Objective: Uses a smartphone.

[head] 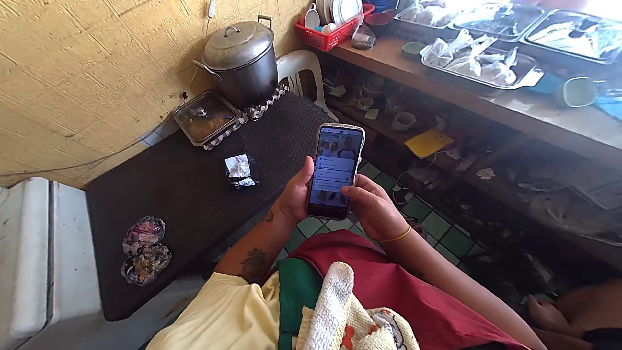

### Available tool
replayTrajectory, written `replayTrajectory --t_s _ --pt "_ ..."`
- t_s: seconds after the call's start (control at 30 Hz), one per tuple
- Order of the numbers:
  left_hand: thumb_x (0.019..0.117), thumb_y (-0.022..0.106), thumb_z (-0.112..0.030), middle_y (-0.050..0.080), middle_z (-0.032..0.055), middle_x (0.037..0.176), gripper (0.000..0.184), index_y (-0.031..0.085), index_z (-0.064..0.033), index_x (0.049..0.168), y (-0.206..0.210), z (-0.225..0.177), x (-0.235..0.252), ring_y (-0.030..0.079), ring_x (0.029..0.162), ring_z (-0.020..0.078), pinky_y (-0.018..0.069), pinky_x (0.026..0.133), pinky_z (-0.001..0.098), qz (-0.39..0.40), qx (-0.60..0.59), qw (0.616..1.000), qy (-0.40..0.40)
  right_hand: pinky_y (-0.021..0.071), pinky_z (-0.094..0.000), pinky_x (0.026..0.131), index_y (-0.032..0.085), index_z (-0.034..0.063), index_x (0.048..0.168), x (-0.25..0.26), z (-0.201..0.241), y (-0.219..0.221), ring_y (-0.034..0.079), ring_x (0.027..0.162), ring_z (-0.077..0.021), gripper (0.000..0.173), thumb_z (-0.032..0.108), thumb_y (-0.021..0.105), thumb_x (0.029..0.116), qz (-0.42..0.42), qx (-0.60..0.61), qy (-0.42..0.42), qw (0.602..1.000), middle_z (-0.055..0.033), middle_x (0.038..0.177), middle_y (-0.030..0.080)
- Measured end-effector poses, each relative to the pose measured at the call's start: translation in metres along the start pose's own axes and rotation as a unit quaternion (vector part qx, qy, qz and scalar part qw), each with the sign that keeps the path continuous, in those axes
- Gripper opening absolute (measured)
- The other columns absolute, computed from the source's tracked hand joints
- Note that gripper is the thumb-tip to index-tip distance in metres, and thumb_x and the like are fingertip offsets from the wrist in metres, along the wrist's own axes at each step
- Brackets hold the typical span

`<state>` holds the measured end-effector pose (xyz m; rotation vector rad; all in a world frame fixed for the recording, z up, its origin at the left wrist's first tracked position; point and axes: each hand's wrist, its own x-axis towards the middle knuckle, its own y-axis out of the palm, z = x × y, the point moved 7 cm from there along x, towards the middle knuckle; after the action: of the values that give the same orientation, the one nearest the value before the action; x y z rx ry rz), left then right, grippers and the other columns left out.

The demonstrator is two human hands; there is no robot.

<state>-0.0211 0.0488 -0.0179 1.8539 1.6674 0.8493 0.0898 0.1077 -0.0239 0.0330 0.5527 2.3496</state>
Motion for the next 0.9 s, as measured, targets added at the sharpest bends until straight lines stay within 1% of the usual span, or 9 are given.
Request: replayTrajectory --t_s 0.07,0.17,0.3,0.4,0.5,0.53,0.6,0.7,0.9 --pt "0.0965 0.048 -0.071 0.066 0.0150 0.130 0.073 0.055 -0.0137 0.142 -0.002 0.000 -0.001 0.068 0.113 0.0256 0.0590 0.091 0.0428 -0.005 -0.003 1.000 0.003 0.0616 -0.0325 0.083 0.054 0.0029 0.118 -0.001 0.000 0.003 0.072 0.092 -0.0172 0.031 0.006 0.065 0.0888 0.017 -0.022 -0.010 1.000 -0.0107 0.102 0.071" --pt "0.0956 0.048 -0.071 0.063 0.0156 0.134 0.076 0.052 -0.0144 0.145 -0.002 0.001 -0.002 0.067 0.115 0.0265 0.0588 0.091 0.0429 -0.012 -0.013 1.000 -0.003 0.0611 -0.0300 0.083 0.050 0.0050 0.118 -0.003 0.000 0.008 0.072 0.093 -0.0147 0.041 0.005 0.072 0.0828 0.025 -0.058 -0.030 0.998 -0.0087 0.102 0.070" --pt "0.0958 0.048 -0.071 0.062 0.0163 0.136 0.076 0.051 -0.0139 0.146 -0.002 0.000 -0.004 0.066 0.118 0.0274 0.0575 0.094 0.0436 -0.008 -0.003 1.000 0.006 0.0606 -0.0284 0.082 0.049 0.0051 0.117 -0.004 -0.001 0.008 0.071 0.092 -0.0138 0.040 0.004 0.071 0.0838 0.022 -0.063 -0.034 0.997 -0.0083 0.101 0.070" --pt "0.0955 0.049 -0.071 0.063 0.0160 0.135 0.076 0.052 -0.0135 0.145 -0.002 0.001 -0.005 0.066 0.117 0.0271 0.0575 0.094 0.0437 -0.007 -0.002 1.000 0.006 0.0607 -0.0293 0.084 0.049 0.0048 0.118 -0.005 -0.003 0.008 0.071 0.094 -0.0146 0.040 0.004 0.070 0.0840 0.024 -0.056 -0.032 0.998 -0.0092 0.103 0.069" --pt "0.0964 0.049 -0.070 0.069 0.0128 0.124 0.070 0.058 -0.0145 0.137 -0.001 0.000 -0.007 0.070 0.110 0.0240 0.0593 0.091 0.0412 -0.012 -0.006 1.000 0.010 0.0606 -0.0291 0.083 0.049 0.0047 0.118 -0.006 -0.003 0.008 0.071 0.093 -0.0141 0.040 0.004 0.070 0.0840 0.024 -0.057 -0.031 0.998 -0.0086 0.103 0.069" --pt "0.0964 0.049 -0.070 0.070 0.0126 0.123 0.069 0.059 -0.0146 0.136 -0.001 0.000 -0.007 0.070 0.110 0.0240 0.0597 0.090 0.0412 -0.015 -0.008 1.000 0.011 0.0606 -0.0290 0.083 0.049 0.0046 0.118 -0.006 -0.003 0.008 0.071 0.093 -0.0141 0.038 0.004 0.069 0.0847 0.025 -0.058 -0.032 0.997 -0.0085 0.103 0.069" --pt "0.0966 0.048 -0.070 0.064 0.0153 0.134 0.074 0.052 -0.0136 0.145 -0.001 0.001 -0.007 0.067 0.116 0.0266 0.0576 0.094 0.0434 -0.007 -0.009 1.000 0.005 0.0602 -0.0289 0.083 0.049 0.0050 0.117 -0.007 -0.004 0.008 0.071 0.093 -0.0139 0.036 0.004 0.066 0.0852 0.027 -0.059 -0.035 0.997 -0.0081 0.102 0.069" --pt "0.0955 0.048 -0.072 0.062 0.0161 0.137 0.077 0.051 -0.0136 0.146 -0.002 0.002 -0.007 0.066 0.118 0.0274 0.0576 0.094 0.0438 -0.012 -0.006 1.000 0.003 0.0602 -0.0282 0.083 0.049 0.0058 0.119 -0.008 -0.005 0.008 0.071 0.094 -0.0135 0.042 0.004 0.068 0.0813 0.028 -0.067 -0.041 0.997 -0.0077 0.103 0.069" --pt "0.0978 0.043 -0.071 0.065 0.0153 0.133 0.073 0.054 -0.0153 0.143 -0.001 0.001 -0.010 0.067 0.116 0.0274 0.0578 0.094 0.0446 -0.019 -0.003 1.000 0.010 0.0616 -0.0305 0.084 0.047 0.0061 0.123 -0.011 -0.006 0.011 0.071 0.098 -0.0164 0.054 0.006 0.075 0.0774 0.041 -0.092 -0.044 0.994 -0.0094 0.108 0.069"
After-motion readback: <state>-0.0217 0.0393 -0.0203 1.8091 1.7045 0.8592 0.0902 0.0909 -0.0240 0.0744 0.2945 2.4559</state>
